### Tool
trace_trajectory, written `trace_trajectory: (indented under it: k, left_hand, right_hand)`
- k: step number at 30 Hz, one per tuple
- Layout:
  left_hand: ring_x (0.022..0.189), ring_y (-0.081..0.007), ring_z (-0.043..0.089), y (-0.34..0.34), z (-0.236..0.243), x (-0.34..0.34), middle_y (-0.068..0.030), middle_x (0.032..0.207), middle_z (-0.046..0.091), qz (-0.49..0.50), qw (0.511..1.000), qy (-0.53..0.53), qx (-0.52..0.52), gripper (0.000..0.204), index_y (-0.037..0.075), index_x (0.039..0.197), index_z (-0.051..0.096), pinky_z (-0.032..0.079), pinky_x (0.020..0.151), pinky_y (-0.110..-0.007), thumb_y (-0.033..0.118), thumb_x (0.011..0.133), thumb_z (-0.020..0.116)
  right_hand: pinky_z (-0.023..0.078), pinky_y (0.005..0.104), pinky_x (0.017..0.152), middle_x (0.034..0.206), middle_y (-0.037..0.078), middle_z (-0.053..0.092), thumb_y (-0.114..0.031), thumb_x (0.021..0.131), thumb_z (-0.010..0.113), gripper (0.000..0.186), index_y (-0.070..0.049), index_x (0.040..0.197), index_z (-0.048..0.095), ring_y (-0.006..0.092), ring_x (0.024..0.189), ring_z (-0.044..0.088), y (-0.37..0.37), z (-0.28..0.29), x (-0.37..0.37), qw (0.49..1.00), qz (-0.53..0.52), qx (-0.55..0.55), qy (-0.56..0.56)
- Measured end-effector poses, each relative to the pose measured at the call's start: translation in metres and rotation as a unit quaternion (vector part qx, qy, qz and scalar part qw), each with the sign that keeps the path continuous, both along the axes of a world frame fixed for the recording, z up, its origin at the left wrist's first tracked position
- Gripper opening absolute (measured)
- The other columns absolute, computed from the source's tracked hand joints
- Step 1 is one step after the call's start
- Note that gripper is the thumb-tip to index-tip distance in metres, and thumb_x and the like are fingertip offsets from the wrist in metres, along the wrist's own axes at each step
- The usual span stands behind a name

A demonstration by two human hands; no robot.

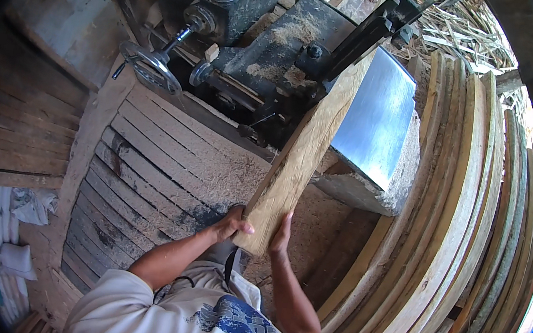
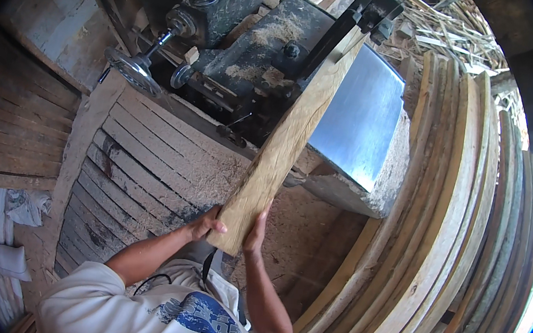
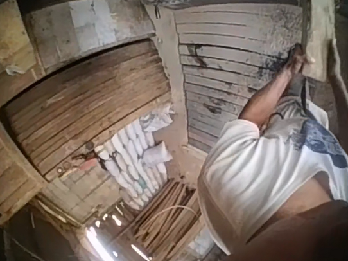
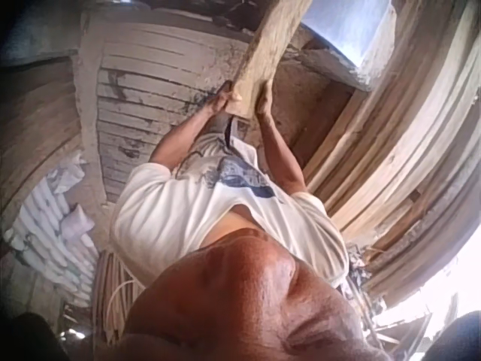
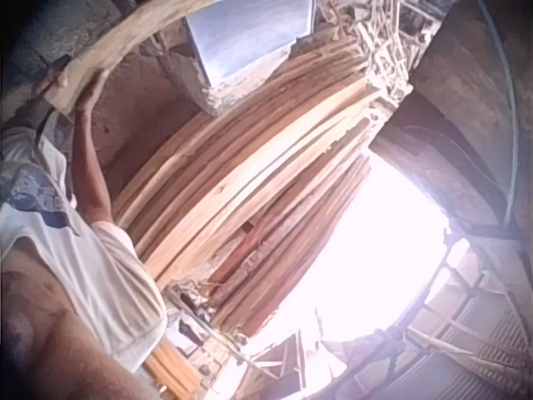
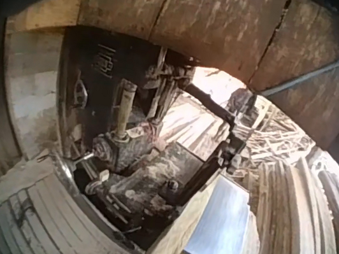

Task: The person measures a length of lumber with a tape measure, adjusts the settings on a jointer machine, and then passes the lumber through the machine multiple times.

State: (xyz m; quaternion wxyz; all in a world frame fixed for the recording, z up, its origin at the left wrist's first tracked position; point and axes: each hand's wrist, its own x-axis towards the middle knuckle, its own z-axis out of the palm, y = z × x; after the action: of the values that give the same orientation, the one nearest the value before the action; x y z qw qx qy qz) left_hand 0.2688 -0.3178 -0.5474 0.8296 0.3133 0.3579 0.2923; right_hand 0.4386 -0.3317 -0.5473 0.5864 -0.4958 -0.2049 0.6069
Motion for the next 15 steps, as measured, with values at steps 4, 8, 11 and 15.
trace_trajectory:
  k: [4, 8, 11, 15]
  left_hand:
    - [0.106, -0.0263, 0.059, 0.071, 0.003, 0.022, -0.0182, 0.118, 0.058, -0.038, 0.998, -0.036, -0.037, 0.093, -0.010, 0.131, 0.046, 0.049, 0.094, -0.034, 0.039, 0.057, 0.074]
    - [0.102, -0.0235, 0.061, 0.115, 0.001, 0.047, -0.0194, 0.113, 0.061, 0.018, 1.000, -0.007, -0.003, 0.082, -0.009, 0.124, 0.054, 0.050, 0.087, -0.033, 0.044, 0.064, 0.073]
    - [0.114, -0.0229, 0.055, 0.139, 0.005, 0.065, -0.0145, 0.123, 0.058, 0.078, 0.996, 0.042, -0.010, 0.075, -0.003, 0.128, 0.053, 0.042, 0.097, -0.031, 0.054, 0.080, 0.064]
    - [0.133, -0.0222, 0.042, 0.126, -0.017, 0.057, -0.0098, 0.143, 0.047, 0.145, 0.983, 0.112, -0.017, 0.079, 0.009, 0.148, 0.034, 0.029, 0.111, -0.041, 0.061, 0.091, 0.049]
  right_hand:
    - [0.027, 0.0378, 0.115, 0.154, 0.012, 0.033, -0.046, 0.105, 0.030, 0.064, -0.009, 0.156, 0.017, 0.0263, 0.138, 0.036, 0.032, 0.029, -0.007, 0.998, -0.061, 0.000, -0.011]
    - [0.029, 0.0391, 0.114, 0.154, 0.012, 0.033, -0.047, 0.105, 0.029, 0.065, -0.006, 0.155, 0.020, 0.0259, 0.137, 0.038, 0.087, 0.023, 0.013, 0.996, -0.069, 0.040, 0.046]
    - [0.026, 0.0395, 0.116, 0.157, 0.013, 0.028, -0.049, 0.105, 0.027, 0.067, -0.006, 0.155, 0.017, 0.0262, 0.141, 0.034, 0.136, 0.009, 0.038, 0.991, -0.100, 0.076, 0.046]
    - [0.015, 0.0383, 0.120, 0.162, 0.012, 0.013, -0.049, 0.105, 0.027, 0.067, -0.008, 0.156, 0.013, 0.0241, 0.149, 0.016, 0.209, -0.006, 0.073, 0.978, -0.186, 0.094, 0.012]
